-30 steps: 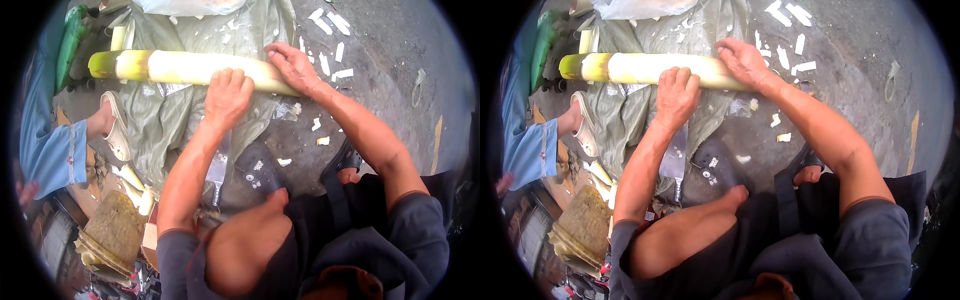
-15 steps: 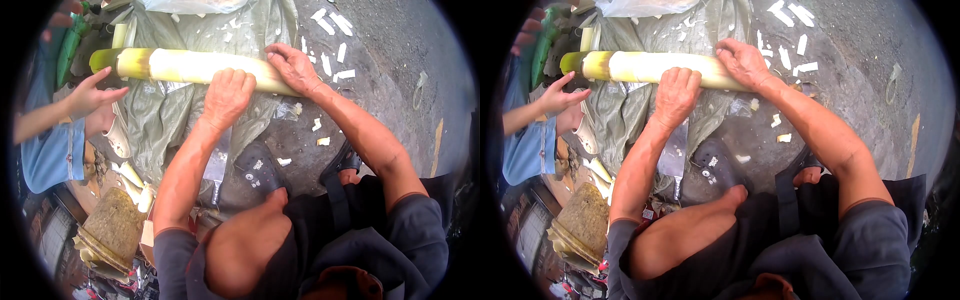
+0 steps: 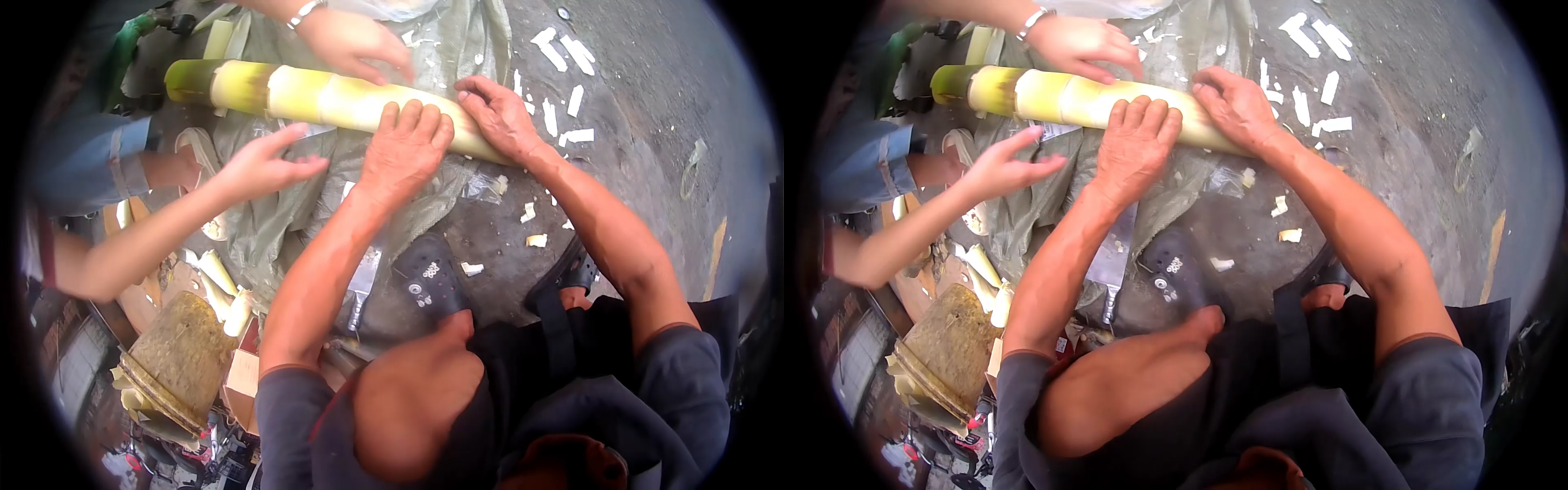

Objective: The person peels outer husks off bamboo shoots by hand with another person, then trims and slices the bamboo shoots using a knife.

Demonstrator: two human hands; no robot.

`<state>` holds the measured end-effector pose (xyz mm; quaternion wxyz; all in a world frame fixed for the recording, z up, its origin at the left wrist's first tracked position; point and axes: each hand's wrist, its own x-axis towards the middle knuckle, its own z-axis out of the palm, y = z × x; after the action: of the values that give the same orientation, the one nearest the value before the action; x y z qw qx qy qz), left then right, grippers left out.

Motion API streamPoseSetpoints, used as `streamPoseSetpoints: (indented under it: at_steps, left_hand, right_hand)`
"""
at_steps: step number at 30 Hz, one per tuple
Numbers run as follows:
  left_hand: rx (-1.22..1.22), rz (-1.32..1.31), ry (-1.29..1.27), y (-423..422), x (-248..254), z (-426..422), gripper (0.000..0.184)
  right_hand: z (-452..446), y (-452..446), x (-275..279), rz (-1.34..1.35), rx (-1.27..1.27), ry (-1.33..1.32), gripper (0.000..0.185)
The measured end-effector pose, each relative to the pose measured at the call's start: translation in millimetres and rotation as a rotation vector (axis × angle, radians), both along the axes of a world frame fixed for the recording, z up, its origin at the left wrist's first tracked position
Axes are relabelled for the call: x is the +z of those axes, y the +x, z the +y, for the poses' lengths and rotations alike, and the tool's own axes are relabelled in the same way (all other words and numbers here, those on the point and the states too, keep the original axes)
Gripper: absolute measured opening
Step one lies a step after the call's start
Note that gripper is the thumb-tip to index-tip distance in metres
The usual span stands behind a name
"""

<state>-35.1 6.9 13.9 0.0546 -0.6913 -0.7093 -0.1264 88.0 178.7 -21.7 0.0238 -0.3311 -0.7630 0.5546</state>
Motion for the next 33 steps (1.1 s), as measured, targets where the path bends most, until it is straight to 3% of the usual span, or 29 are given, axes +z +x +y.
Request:
streamPoseSetpoints:
  at_steps: [7, 16, 19, 20, 23, 26, 29, 33]
  left_hand:
    - [-0.068, -0.068, 0.010, -3, -3, -9, 0.019]
    - [-0.061, -0.008, 0.086, 5, -14, -16, 0.015]
    - [-0.028, -0.097, 0.143, 14, -15, -21, 0.017]
    - [0.007, -0.095, 0.066, 19, -13, -27, 0.020]
    - [0.125, -0.088, 0.140, 30, -8, -32, 0.031]
    - [0.212, -0.139, 0.083, 45, -3, -46, 0.042]
    - [0.254, -0.244, 0.130, 62, 8, -54, 0.040]
    - [0.309, -0.469, 0.074, 87, 11, -60, 0.040]
  right_hand:
    - [1, 0, 1, -0.041, -0.012, -0.051, 0.033]
    - [2, 0, -1, -0.009, 0.006, -0.004, 0.034]
    - [5, -3, 0, -0.007, 0.005, -0.060, 0.035]
    - [4, -2, 1, -0.008, 0.004, -0.090, 0.035]
    - [1, 2, 2, 0.065, -0.015, 0.087, 0.039]
    - [-3, 11, 16, 0.099, 0.129, 0.394, 0.047]
    - [-10, 22, 21, 0.212, 0.276, 0.575, 0.056]
    - [-13, 20, 24, 0.205, 0.331, 0.617, 0.065]
